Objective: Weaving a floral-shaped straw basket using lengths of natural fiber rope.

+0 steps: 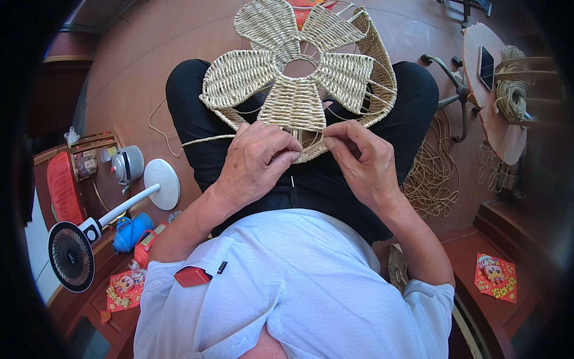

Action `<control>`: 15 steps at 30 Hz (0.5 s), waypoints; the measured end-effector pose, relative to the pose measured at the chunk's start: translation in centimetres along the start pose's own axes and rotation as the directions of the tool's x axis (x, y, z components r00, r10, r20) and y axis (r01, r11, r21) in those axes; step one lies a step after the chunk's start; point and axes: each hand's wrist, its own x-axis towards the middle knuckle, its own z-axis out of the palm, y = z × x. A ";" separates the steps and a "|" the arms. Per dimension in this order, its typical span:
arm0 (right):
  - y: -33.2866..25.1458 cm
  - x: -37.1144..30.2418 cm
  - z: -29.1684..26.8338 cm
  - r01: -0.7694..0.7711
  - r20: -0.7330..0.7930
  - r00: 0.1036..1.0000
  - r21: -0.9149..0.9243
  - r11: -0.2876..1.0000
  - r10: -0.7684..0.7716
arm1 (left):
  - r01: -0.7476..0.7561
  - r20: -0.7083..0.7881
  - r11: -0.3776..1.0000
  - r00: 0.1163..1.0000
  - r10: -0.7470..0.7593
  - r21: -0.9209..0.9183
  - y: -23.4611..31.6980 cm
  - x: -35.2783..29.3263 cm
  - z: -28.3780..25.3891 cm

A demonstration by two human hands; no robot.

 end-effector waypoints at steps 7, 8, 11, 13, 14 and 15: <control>-0.6 0.1 0.6 -0.102 0.032 0.994 -0.028 0.994 0.103 | 0.006 -0.029 0.997 1.000 -0.004 0.078 0.4 -0.5 1.0; -0.8 0.2 0.6 -0.166 0.071 0.984 0.020 0.986 0.164 | 0.007 -0.029 0.997 1.000 -0.005 0.077 0.4 -0.6 1.1; -1.2 0.4 0.5 -0.275 0.156 0.955 0.127 0.953 0.254 | 0.002 -0.010 0.996 1.000 -0.001 0.087 0.5 -0.8 1.3; -1.3 0.8 0.4 -0.320 0.200 0.938 0.186 0.929 0.283 | 0.016 0.026 0.996 0.999 -0.018 0.091 0.6 -0.9 1.3; -1.3 1.1 0.3 -0.364 0.255 0.915 0.190 0.912 0.312 | 0.017 0.015 0.996 1.000 -0.019 0.093 0.6 -0.9 1.3; -1.3 1.4 0.3 -0.413 0.308 0.887 0.192 0.890 0.345 | 0.018 0.032 0.995 0.999 -0.022 0.103 0.6 -1.0 1.2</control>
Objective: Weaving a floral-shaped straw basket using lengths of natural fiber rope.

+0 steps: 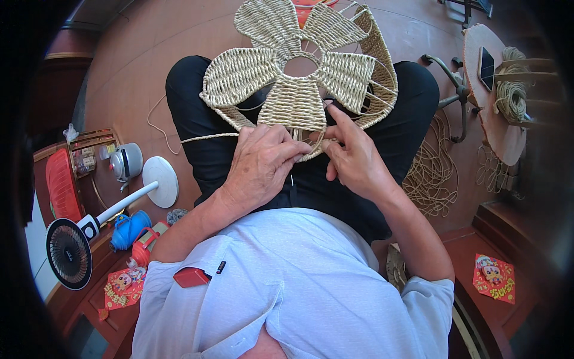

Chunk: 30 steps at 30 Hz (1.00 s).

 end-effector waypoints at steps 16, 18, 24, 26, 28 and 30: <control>1.2 -0.1 1.8 0.135 -0.303 0.932 -0.216 0.967 -0.198 | 0.034 -0.032 0.997 0.999 -0.036 -0.068 -0.1 -0.2 -0.2; 1.8 -0.2 2.4 0.186 -0.316 0.916 -0.210 0.960 -0.246 | 0.042 -0.054 0.997 0.998 -0.045 -0.065 -0.1 -0.1 0.0; 3.4 -1.4 4.3 0.328 -0.453 0.785 -0.273 0.904 -0.422 | 0.051 -0.079 0.998 0.995 -0.053 -0.033 0.0 0.2 0.5; 3.6 -1.9 4.5 0.400 -0.395 0.779 -0.285 0.871 -0.487 | 0.045 -0.075 0.999 0.996 -0.046 -0.015 0.0 0.2 0.5; 3.6 -2.4 4.2 0.359 -0.410 0.833 -0.111 0.927 -0.371 | 0.045 -0.068 0.999 0.997 -0.045 -0.003 0.0 0.2 0.5; 3.4 -2.9 3.7 0.249 -0.317 0.938 0.346 0.904 -0.137 | 0.038 -0.082 0.999 0.996 -0.039 -0.007 -0.1 0.1 0.5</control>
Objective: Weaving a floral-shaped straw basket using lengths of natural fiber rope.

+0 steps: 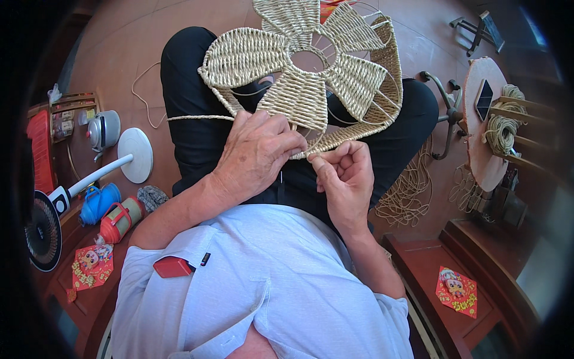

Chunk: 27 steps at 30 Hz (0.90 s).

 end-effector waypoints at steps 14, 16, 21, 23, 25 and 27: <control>0.7 -1.0 0.6 -0.095 0.075 0.993 0.126 0.987 0.086 | -0.027 0.018 0.970 0.999 0.032 -0.241 -1.8 0.1 -1.7; 0.9 -1.2 0.7 -0.036 0.077 0.997 0.090 0.995 0.029 | -0.033 0.083 0.976 0.995 0.052 -0.216 -2.0 0.2 -2.0; 1.9 -1.6 1.2 0.186 0.064 0.982 -0.169 0.968 -0.177 | -0.190 -0.031 0.982 0.981 0.190 -0.012 -1.2 0.2 -1.4; 2.0 -1.6 1.0 0.201 0.091 0.979 -0.248 0.948 -0.184 | -0.357 -0.140 0.917 0.913 0.383 0.180 -0.9 0.5 -0.8; 2.1 -1.5 0.8 0.264 0.120 0.964 -0.341 0.902 -0.236 | -0.402 -0.138 0.906 0.898 0.418 0.132 -1.0 0.8 -0.1; 2.0 -1.4 0.9 0.243 0.112 0.969 -0.282 0.928 -0.219 | -0.431 -0.139 0.902 0.892 0.430 0.020 -1.3 1.2 0.3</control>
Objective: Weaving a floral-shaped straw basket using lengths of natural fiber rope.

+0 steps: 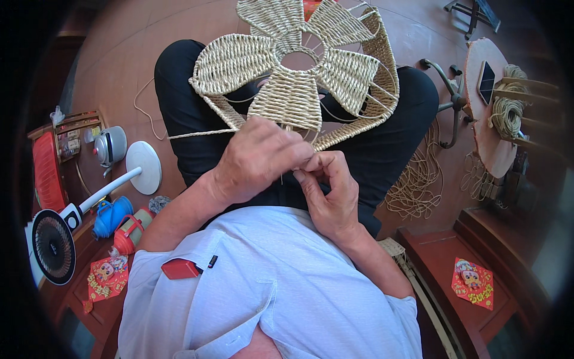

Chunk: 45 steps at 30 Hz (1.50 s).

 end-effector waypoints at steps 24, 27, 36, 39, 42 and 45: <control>-3.3 4.3 2.1 0.246 0.136 0.968 -0.688 0.683 -0.212 | 0.473 0.144 0.878 0.877 -0.459 -0.078 0.7 -1.5 -1.2; -3.4 4.9 2.4 0.182 0.155 0.983 -0.739 0.648 -0.099 | 0.513 0.197 0.857 0.845 -0.497 -0.041 0.8 -1.1 -1.1; -2.9 5.7 1.8 0.077 0.165 0.985 -0.702 0.708 0.056 | 0.471 0.173 0.882 0.870 -0.462 -0.013 0.7 -1.1 -0.4; -2.6 5.5 1.7 0.057 0.165 0.984 -0.647 0.761 0.066 | 0.456 0.161 0.889 0.880 -0.446 -0.030 0.4 -1.2 -0.2; -2.2 5.3 1.8 -0.005 0.124 0.986 -0.640 0.768 0.110 | 0.444 0.160 0.895 0.887 -0.433 -0.041 0.2 -1.1 -0.1; -1.9 5.3 1.5 0.061 0.161 0.986 -0.607 0.792 0.047 | 0.416 0.141 0.908 0.903 -0.405 -0.058 0.0 -1.2 -0.2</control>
